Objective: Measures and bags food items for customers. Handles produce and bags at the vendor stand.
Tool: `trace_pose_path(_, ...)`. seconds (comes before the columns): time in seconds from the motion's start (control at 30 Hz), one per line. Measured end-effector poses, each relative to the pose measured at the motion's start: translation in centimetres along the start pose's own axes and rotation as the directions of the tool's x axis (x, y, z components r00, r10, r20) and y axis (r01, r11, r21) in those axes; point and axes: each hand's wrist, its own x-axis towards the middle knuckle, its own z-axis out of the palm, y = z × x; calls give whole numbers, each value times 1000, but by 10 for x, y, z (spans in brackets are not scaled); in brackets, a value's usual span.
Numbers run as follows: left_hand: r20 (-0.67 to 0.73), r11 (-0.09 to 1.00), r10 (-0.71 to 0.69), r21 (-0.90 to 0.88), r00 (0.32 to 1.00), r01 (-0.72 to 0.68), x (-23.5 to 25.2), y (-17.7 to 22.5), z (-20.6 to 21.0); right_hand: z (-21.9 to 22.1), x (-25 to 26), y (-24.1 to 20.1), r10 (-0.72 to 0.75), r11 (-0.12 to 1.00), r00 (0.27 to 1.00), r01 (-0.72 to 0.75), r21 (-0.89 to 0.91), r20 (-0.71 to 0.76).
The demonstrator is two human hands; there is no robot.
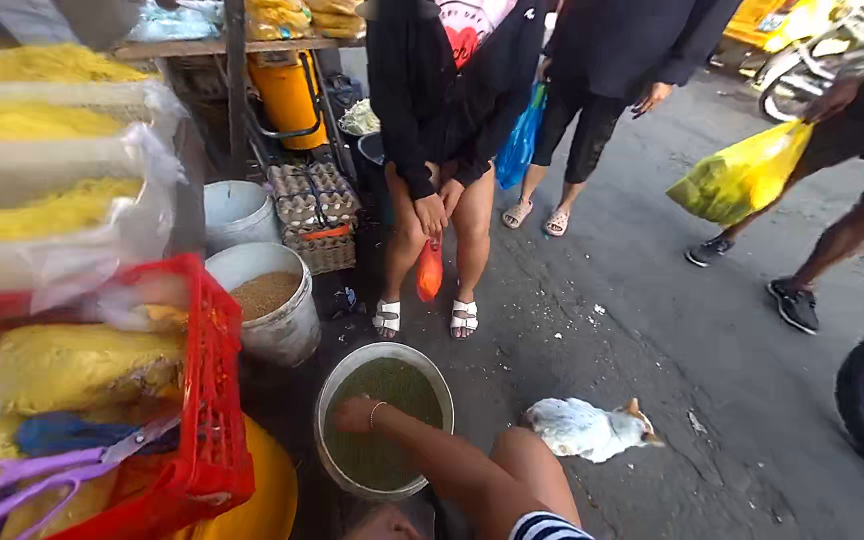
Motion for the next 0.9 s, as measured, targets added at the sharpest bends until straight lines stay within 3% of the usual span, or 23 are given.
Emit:
trace_pose_path(0.07, 63, 995, 95, 34, 994, -97, 19, -11, -12, 6, 4, 3, -91, 992, 991, 98, -78, 95)
trace_pose_path(0.13, 51, 972, 236, 0, 970, -236, 23, -13, -17, 18, -10, 8, -95, 995, 988, 99, -23, 121)
trace_pose_path(0.23, -79, 924, 350, -138, 934, -358, -1, 6, -20, 30, -37, 24, -32, 999, 997, 31, 11, 67)
trace_pose_path(0.3, -262, 871, 398, -194, 879, -452, -31, 15, -24, 28, -57, 32, 16, 999, 999, -17, -40, -30)
trace_pose_path(0.4, -574, 864, 335, -129, 747, -486, -78, 16, -37, 18, -69, 57, 135, 982, 987, -144, -125, -84)
trace_pose_path(0.53, -826, 896, 210, -51, 523, -440, -115, -2, -41, 2, -55, 86, 379, 905, 924, -361, -225, 42)
trace_pose_path(0.67, -856, 890, 80, -168, 510, -423, -129, -6, -20, 3, -46, 72, 415, 872, 908, -376, -314, 63)
trace_pose_path(0.83, -881, 928, -25, -196, 472, -316, -147, 3, -15, -23, -78, 71, 264, 799, 958, -151, -581, 115)
trace_pose_path(0.9, -897, 933, -35, -187, 441, -307, -143, 1, -17, -35, -103, 71, 209, 771, 977, -141, -621, 38)
